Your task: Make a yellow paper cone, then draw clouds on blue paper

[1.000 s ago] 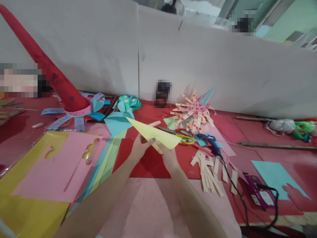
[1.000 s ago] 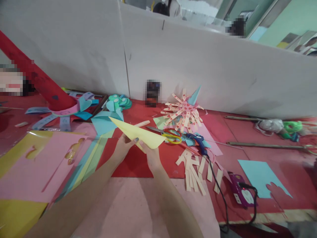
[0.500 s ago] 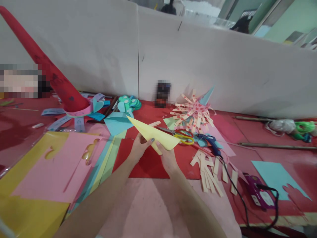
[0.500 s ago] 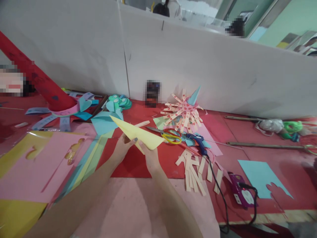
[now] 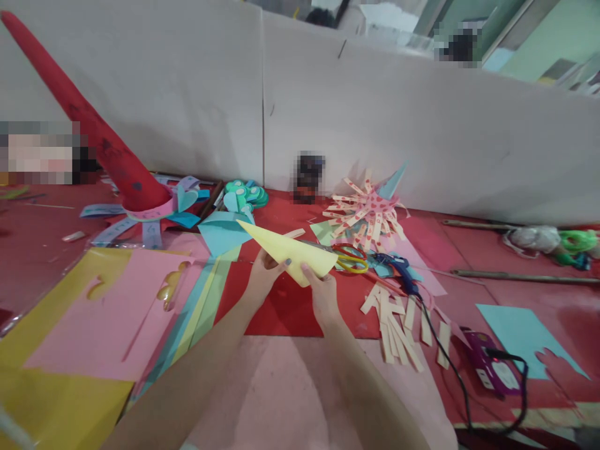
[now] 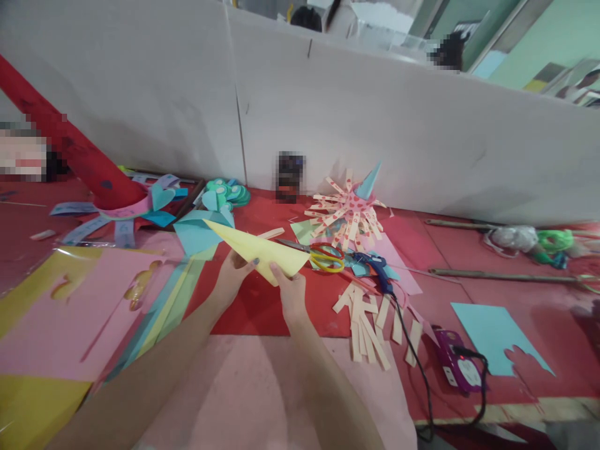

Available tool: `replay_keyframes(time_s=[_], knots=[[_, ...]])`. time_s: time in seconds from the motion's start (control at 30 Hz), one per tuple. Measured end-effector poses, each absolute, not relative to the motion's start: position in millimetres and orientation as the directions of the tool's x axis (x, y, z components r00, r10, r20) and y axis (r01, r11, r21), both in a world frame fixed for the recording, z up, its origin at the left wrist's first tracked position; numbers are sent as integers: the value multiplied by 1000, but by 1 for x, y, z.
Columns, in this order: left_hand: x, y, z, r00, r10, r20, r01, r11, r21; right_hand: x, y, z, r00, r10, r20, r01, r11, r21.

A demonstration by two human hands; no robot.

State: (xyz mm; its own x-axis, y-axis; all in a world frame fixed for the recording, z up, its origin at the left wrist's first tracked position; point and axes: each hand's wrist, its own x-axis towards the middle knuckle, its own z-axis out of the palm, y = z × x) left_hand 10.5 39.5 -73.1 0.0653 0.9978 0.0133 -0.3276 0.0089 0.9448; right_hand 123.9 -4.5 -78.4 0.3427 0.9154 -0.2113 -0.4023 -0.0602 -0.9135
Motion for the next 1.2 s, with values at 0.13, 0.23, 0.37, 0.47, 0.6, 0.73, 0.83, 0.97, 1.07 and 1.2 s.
replay_keyframes(time_s=[0.13, 0.23, 0.37, 0.47, 0.6, 0.73, 0.83, 0.97, 1.07, 1.2], knots=[[6, 43, -79, 37, 999, -16, -403, 30, 915, 133, -2, -79, 307, 931, -199, -414, -58, -909], [0, 46, -82, 20, 999, -32, -442, 37, 896, 140, 0, -74, 293, 940, -176, -361, -62, -931], [-6, 48, -78, 28, 999, -15, -429, 26, 903, 146, 1, -71, 305, 943, -135, -312, -35, -949], [-9, 48, -73, 5, 1000, 11, -434, -8, 901, 146, 1, -72, 305, 944, -125, -290, -33, -957], [-15, 49, -68, -37, 999, -8, -441, -9, 898, 142, -1, -71, 280, 952, -123, -229, -58, -972], [-20, 53, -65, -99, 995, -13, -492, -37, 870, 140, -3, -65, 291, 955, -58, -139, -18, -990], [-24, 58, -67, -185, 980, -77, -561, -41, 827, 143, -3, -64, 433, 901, 30, -136, 98, -986], [-27, 62, -73, -260, 951, -167, -624, -33, 781, 146, 0, -70, 555, 832, -1, -208, 137, -968], [-25, 61, -76, -213, 958, -193, -650, 8, 760, 137, 1, -75, 340, 935, -106, -221, -30, -975], [-13, 54, -77, -94, 975, -204, -665, 91, 741, 117, 2, -75, 143, 985, -102, -222, -68, -973]])
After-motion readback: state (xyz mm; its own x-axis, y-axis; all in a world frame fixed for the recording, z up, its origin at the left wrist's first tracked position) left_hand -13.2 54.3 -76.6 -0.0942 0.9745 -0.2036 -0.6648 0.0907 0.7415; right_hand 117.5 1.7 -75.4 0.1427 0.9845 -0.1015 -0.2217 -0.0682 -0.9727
